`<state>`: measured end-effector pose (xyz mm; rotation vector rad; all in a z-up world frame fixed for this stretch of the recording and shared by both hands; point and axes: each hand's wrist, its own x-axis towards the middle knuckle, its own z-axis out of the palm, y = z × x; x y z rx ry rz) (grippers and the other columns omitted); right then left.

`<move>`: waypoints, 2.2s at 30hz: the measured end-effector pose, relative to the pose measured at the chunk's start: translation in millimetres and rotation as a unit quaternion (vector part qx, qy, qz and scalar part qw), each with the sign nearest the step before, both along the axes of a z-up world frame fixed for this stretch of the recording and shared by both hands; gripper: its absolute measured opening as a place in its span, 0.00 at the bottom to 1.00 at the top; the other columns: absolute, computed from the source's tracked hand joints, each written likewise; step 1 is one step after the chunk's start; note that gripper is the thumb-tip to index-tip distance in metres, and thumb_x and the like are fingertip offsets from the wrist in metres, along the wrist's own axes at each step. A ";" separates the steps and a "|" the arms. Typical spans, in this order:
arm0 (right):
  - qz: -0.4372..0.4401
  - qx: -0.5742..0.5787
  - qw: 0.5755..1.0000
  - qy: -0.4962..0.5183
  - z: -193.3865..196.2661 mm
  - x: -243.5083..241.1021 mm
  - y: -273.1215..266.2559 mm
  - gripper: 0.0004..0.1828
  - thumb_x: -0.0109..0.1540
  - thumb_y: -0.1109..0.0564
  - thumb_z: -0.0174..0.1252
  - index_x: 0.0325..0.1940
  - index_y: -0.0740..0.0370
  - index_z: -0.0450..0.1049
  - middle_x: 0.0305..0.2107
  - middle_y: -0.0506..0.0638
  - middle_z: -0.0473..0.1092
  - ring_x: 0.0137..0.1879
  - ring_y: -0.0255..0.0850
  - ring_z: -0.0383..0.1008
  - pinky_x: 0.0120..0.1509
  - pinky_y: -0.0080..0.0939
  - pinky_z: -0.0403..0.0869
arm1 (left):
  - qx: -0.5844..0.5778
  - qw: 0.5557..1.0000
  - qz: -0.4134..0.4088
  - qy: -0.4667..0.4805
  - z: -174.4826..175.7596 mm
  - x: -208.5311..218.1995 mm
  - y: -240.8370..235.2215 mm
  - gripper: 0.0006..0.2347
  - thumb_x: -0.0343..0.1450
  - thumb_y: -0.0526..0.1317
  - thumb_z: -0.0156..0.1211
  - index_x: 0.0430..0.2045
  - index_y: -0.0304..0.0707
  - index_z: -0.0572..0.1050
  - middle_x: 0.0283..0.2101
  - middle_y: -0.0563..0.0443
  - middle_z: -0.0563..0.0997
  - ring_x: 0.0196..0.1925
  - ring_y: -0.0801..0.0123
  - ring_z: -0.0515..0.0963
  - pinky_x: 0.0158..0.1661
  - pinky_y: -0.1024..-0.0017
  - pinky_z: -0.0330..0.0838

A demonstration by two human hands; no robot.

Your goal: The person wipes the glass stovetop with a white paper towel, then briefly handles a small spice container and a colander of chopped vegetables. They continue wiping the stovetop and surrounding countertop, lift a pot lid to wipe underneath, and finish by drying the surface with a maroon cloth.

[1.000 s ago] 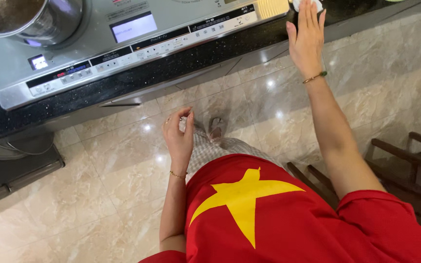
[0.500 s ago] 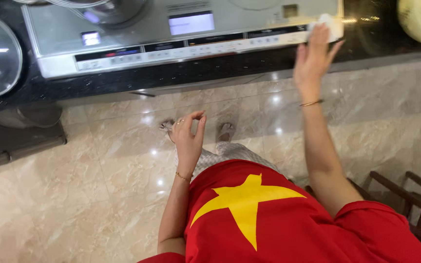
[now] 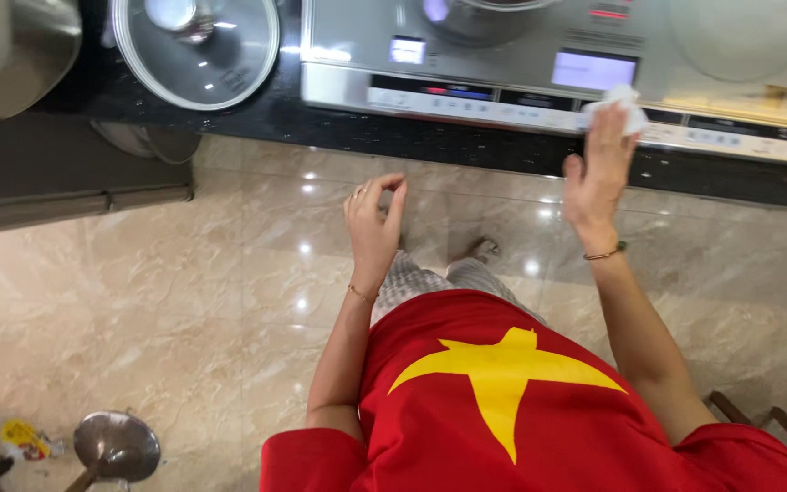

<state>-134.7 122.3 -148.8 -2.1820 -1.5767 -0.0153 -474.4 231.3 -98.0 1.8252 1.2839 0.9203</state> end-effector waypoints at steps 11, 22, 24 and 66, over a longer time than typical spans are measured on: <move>0.347 -0.057 0.936 -0.017 20.8 -200.5 138.8 0.43 0.67 0.39 0.59 0.78 0.69 0.59 0.75 0.62 0.57 0.82 0.53 0.53 0.86 0.58 0.48 | -0.003 0.992 0.120 -0.025 3.8 -107.1 61.9 0.06 0.76 0.38 0.60 0.42 0.38 0.79 0.42 0.51 0.83 0.48 0.62 0.80 0.53 0.66 0.67; 0.362 -0.051 0.927 -0.089 30.6 -301.6 224.6 0.55 0.65 0.30 0.59 0.75 0.81 0.54 0.72 0.74 0.53 0.80 0.62 0.50 0.83 0.61 0.47 | -0.050 0.979 0.184 -0.070 -3.7 -152.5 59.2 0.05 0.75 0.35 0.60 0.41 0.34 0.79 0.42 0.47 0.83 0.47 0.60 0.82 0.52 0.66 0.71; 0.348 -0.055 0.931 -0.093 29.2 -307.8 234.1 0.57 0.65 0.29 0.59 0.75 0.83 0.54 0.72 0.75 0.52 0.80 0.64 0.48 0.83 0.62 0.46 | -0.042 0.979 0.189 -0.067 -2.6 -153.7 54.0 0.05 0.75 0.35 0.61 0.41 0.34 0.79 0.42 0.46 0.83 0.47 0.60 0.81 0.52 0.65 0.71; 0.321 -0.033 0.940 -0.108 7.3 -264.5 313.5 0.45 0.73 0.34 0.51 0.76 0.78 0.57 0.72 0.69 0.57 0.79 0.53 0.55 0.81 0.66 0.39 | -0.081 0.863 0.209 -0.453 51.0 -218.8 155.1 0.16 0.78 0.32 0.54 0.61 0.29 0.70 0.54 0.46 0.78 0.52 0.68 0.81 0.49 0.68 0.82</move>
